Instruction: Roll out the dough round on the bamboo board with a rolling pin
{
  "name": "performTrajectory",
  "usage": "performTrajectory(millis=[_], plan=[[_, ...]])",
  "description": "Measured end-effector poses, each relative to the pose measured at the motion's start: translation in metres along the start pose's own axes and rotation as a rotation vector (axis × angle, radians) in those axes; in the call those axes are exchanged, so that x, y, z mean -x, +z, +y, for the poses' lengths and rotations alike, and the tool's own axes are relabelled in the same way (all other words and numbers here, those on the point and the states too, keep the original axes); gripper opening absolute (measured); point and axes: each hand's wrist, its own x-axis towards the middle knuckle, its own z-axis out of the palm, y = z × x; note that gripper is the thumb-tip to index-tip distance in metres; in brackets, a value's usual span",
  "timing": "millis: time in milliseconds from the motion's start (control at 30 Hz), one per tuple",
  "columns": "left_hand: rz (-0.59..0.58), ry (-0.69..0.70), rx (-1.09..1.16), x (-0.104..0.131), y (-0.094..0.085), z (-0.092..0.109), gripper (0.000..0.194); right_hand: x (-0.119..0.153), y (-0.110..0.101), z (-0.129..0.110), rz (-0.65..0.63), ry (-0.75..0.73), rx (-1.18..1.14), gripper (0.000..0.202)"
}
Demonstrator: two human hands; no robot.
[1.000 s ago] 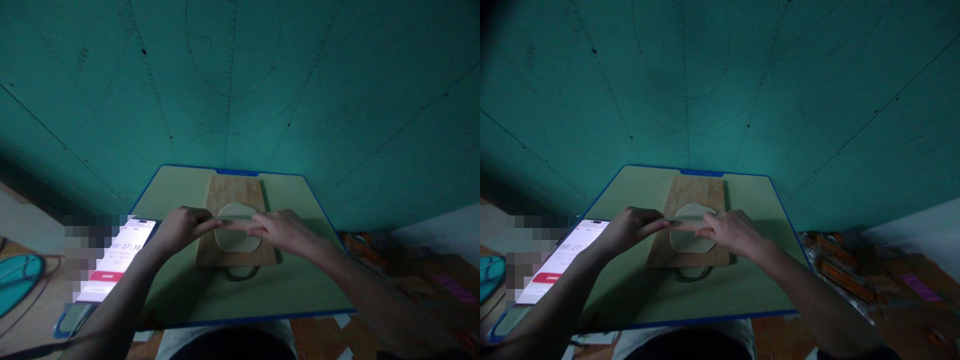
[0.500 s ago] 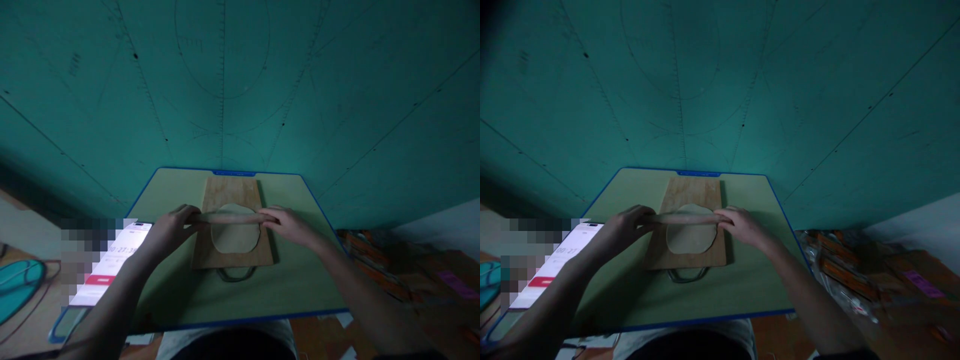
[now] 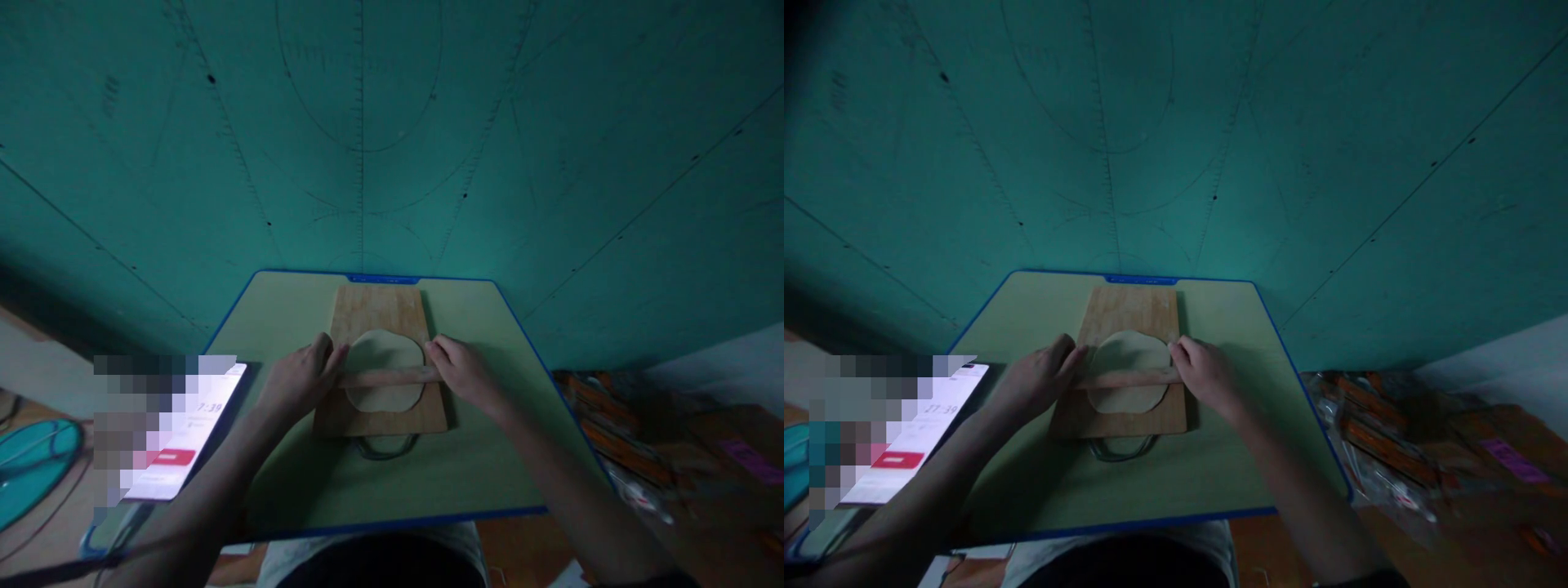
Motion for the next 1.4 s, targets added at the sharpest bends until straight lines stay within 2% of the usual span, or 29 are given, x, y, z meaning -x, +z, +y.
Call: performTrajectory(millis=[167,333,400,500,633,833,933,1000,1167,1267,1333,1400], plan=[[0.061,-0.002,-0.088,-0.004,0.0,0.007,0.043,-0.003,0.009,-0.009,-0.033,0.042,0.114,0.034],[0.144,-0.025,-0.182,-0.02,-0.003,0.006,0.057,-0.022,0.006,-0.015,0.066,0.014,0.242,0.038],[0.193,0.025,-0.217,-0.026,0.001,0.006,0.055,-0.028,0.008,-0.018,0.115,-0.034,0.319,0.039],[0.236,0.186,-0.211,-0.027,0.012,0.006,0.048,-0.028,0.015,-0.019,0.147,-0.147,0.419,0.04],[0.293,0.325,-0.126,-0.01,0.025,0.007,0.051,-0.008,0.025,-0.016,0.116,-0.241,0.401,0.046],[0.263,0.435,-0.046,0.022,0.038,-0.002,0.064,0.042,0.03,-0.015,0.104,-0.315,0.365,0.068],[0.287,0.427,-0.049,0.027,0.041,-0.007,0.069,0.056,0.029,-0.02,0.064,-0.333,0.35,0.069],[0.292,0.407,-0.063,0.024,0.041,-0.005,0.07,0.055,0.029,-0.023,0.038,-0.346,0.352,0.069],[0.288,0.352,-0.076,-0.006,0.032,0.011,0.056,0.019,0.027,-0.026,0.063,-0.313,0.349,0.062],[0.288,0.29,-0.037,-0.023,0.029,0.013,0.051,0.001,0.025,-0.028,0.075,-0.292,0.337,0.056],[0.28,0.282,-0.049,-0.024,0.03,0.012,0.052,0.002,0.025,-0.03,0.066,-0.299,0.337,0.057],[0.286,0.302,-0.085,-0.013,0.032,0.009,0.053,0.015,0.026,-0.032,0.053,-0.317,0.346,0.06]])
